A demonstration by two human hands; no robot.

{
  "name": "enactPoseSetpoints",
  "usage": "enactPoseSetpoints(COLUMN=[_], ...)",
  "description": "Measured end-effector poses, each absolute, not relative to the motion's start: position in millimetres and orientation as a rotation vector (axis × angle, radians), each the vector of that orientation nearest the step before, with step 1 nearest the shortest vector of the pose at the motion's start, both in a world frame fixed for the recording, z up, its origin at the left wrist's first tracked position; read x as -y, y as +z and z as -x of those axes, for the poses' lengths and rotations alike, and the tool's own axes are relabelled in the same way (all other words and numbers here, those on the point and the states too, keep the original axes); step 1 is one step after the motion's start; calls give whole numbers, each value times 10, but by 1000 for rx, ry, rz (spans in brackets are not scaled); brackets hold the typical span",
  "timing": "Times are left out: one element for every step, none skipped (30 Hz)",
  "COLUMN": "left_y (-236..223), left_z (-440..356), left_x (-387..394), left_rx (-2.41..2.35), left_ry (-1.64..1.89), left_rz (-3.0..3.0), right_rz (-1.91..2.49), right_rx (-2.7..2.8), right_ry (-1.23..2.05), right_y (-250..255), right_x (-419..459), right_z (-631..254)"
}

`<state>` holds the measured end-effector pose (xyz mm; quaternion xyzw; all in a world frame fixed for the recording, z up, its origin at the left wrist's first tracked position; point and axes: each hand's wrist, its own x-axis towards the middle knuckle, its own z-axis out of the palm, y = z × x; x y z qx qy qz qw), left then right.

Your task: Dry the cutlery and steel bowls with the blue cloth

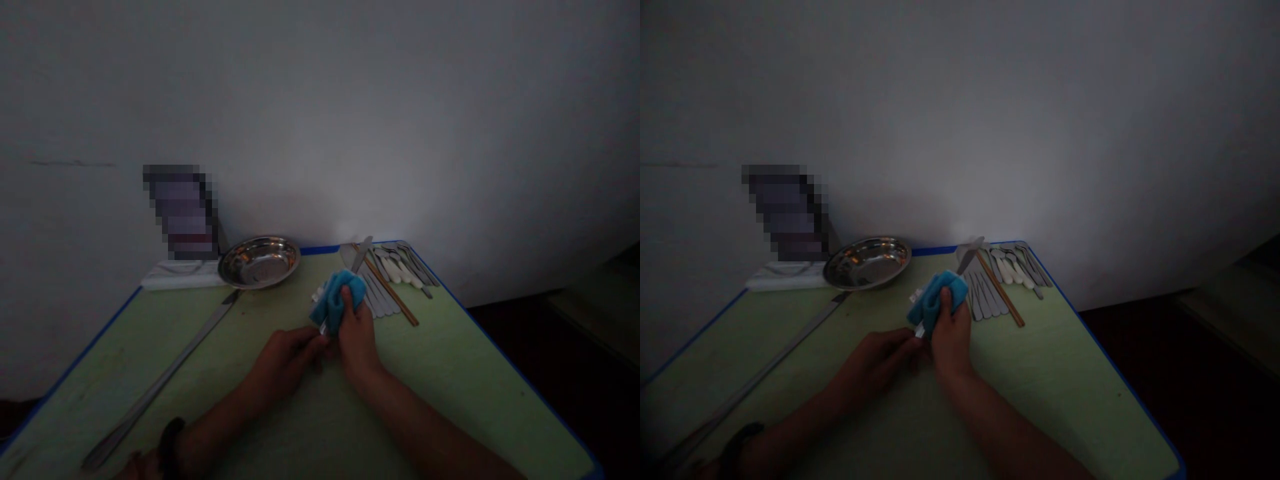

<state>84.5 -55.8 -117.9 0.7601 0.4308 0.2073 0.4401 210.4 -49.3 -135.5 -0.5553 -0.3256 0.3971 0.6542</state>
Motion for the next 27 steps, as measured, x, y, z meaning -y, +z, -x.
enactPoseSetpoints(left_y=[-1185,-1189,-1190,-1190,-1186,-1180,-1174,-1167,-1163,-1161,-1162,-1165,-1171,-1176,-1181,-1184,-1184,-1181,-1176,-1168,-1159,-1150,-1141,-1134,-1129,-1127,-1128], left_z=[-847,-847,-845,-844,-844,-845,-848,-852,-856,-861,-864,-866,-867,-867,-867,-866,-865,-866,-867,-868,-871,-874,-878,-881,-884,-887,-889], left_x=[555,556,559,564,570,577,583,587,590,590,589,586,582,579,577,575,575,575,577,580,583,587,591,595,598,601,603], left_rx=[-1094,-1107,-1109,-1106,-1099,-1097,-1104,-1120,-1143,-1164,-1181,-1192,-1194,-1189,-1181,-1177,-1180,-1186,-1191,-1195,-1197,-1196,-1193,-1191,-1188,-1182,-1172], left_ry=[532,547,558,569,579,590,598,601,599,598,594,590,589,589,594,602,615,631,650,667,683,695,705,709,710,703,687], left_rz=[-1883,-1883,-1886,-1888,-1886,-1878,-1867,-1856,-1850,-1851,-1856,-1861,-1860,-1854,-1844,-1835,-1830,-1830,-1832,-1831,-1827,-1818,-1805,-1789,-1774,-1759,-1744], right_rz=[1268,1267,1268,1268,1268,1266,1263,1264,1268,1276,1285,1291,1295,1295,1293,1290,1283,1274,1263,1255,1255,1260,1264,1258,1243,1217,1190], right_rx=[741,737,727,720,712,702,695,692,692,693,693,694,695,693,691,689,686,683,680,675,666,650,625,595,565,538,515], right_ry=[933,963,985,996,1006,1015,1022,1027,1027,1022,1015,1008,1006,1008,1012,1019,1026,1033,1039,1043,1048,1053,1058,1066,1076,1086,1093], right_y=[-1353,-1354,-1355,-1357,-1359,-1360,-1359,-1358,-1357,-1355,-1354,-1354,-1355,-1357,-1359,-1361,-1362,-1362,-1359,-1355,-1351,-1346,-1344,-1344,-1346,-1350,-1356], right_x=[519,541,557,568,574,577,578,578,578,577,577,575,572,568,563,558,552,545,539,533,526,518,510,500,490,482,477], right_z=[-2062,-2025,-1997,-1977,-1966,-1961,-1960,-1961,-1964,-1966,-1968,-1968,-1968,-1968,-1967,-1966,-1966,-1967,-1969,-1972,-1976,-1981,-1986,-1992,-1997,-2001,-2004])
